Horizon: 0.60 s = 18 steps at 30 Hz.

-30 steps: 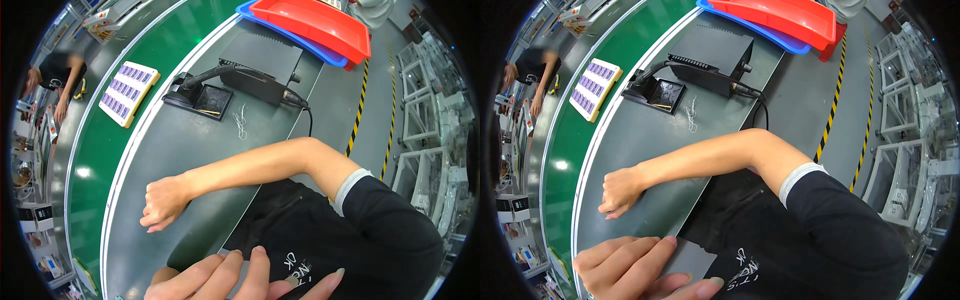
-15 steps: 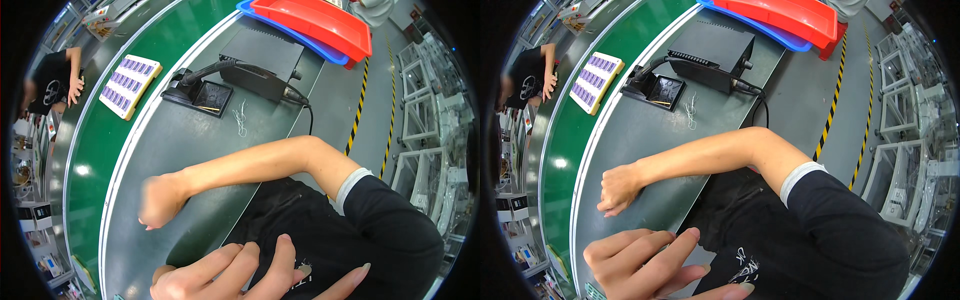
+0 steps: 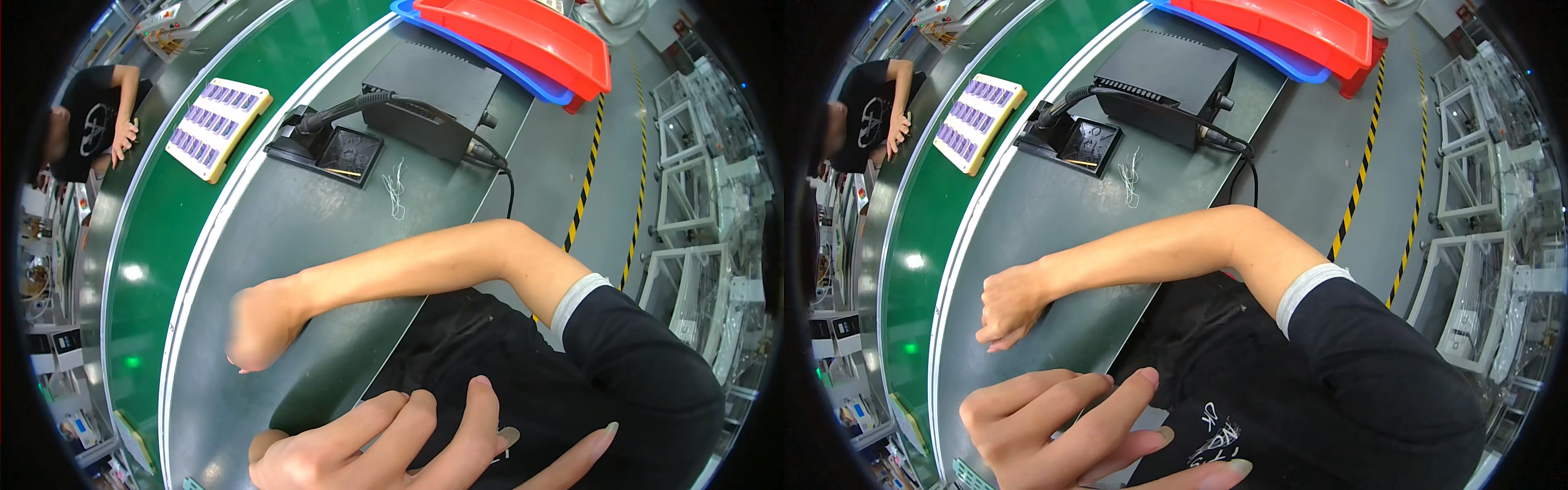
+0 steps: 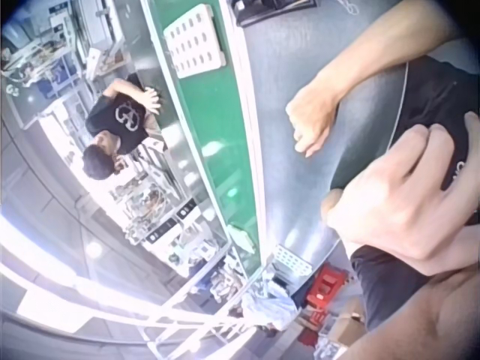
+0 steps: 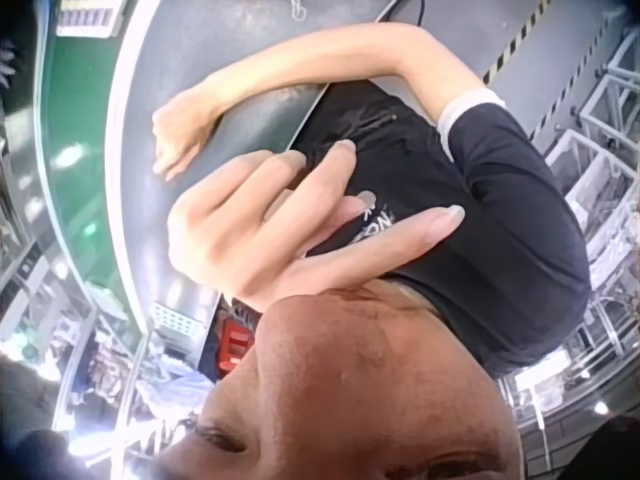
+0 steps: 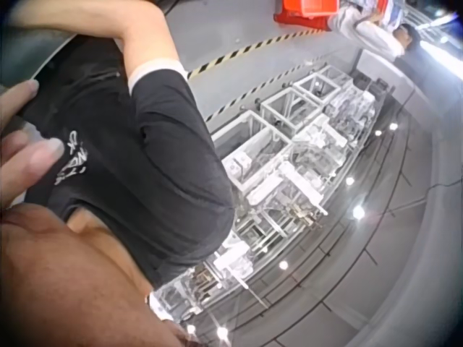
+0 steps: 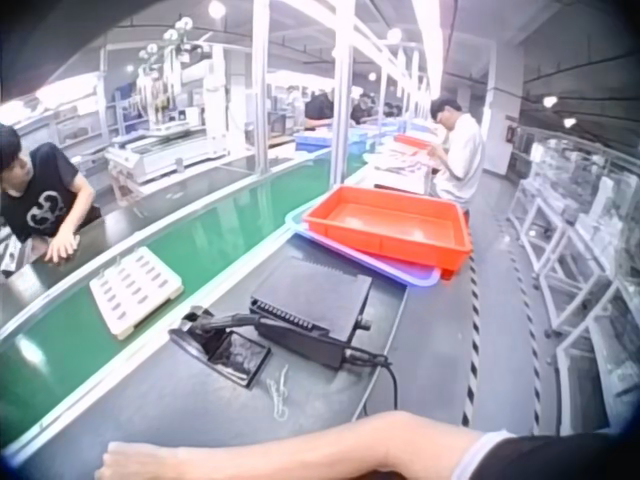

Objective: Soldering components onto circuit boards on an assembly line.

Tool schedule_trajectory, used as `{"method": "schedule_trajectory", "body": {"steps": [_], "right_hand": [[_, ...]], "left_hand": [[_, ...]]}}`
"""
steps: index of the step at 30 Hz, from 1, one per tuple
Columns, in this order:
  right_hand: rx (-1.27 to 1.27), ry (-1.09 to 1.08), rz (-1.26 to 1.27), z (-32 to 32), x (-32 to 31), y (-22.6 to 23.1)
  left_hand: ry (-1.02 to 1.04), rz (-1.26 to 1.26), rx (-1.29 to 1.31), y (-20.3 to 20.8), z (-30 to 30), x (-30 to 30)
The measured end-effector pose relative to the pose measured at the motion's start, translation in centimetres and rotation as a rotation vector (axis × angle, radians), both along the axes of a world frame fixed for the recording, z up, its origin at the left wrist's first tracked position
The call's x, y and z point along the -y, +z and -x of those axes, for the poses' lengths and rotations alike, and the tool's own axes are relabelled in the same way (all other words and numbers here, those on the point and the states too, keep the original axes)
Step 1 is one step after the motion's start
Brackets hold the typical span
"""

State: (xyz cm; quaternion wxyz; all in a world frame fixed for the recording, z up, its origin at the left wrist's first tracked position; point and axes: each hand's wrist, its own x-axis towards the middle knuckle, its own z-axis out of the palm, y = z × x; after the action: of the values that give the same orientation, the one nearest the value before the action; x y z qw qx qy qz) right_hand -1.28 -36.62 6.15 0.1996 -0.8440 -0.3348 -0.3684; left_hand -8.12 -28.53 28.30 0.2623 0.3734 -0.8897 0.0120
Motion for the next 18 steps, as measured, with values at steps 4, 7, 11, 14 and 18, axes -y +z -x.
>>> {"method": "schedule_trajectory", "body": {"steps": [4, 7, 11, 14, 18], "right_hand": [[-0.003, 0.003, -0.002, -0.1, -0.4, 0.0], [0.010, -0.017, 0.027, -0.2, -0.4, -0.1], [0.006, -0.008, 0.036, -0.3, -0.7, -0.1], [-0.004, 0.004, 0.017, -0.4, -1.1, -0.1], [-0.004, 0.005, 0.019, -0.6, -1.3, -0.3]], "left_hand": [[0.008, -0.012, -0.022, -0.1, -0.2, -0.3], [0.017, -0.031, -0.069, -0.2, -0.1, -0.5], [-0.012, -0.003, -0.072, -0.5, -0.2, -0.5], [-0.001, 0.035, -0.080, -0.8, -0.2, -0.9], [0.066, -0.060, -0.233, -1.2, 0.0, -2.1]]}}
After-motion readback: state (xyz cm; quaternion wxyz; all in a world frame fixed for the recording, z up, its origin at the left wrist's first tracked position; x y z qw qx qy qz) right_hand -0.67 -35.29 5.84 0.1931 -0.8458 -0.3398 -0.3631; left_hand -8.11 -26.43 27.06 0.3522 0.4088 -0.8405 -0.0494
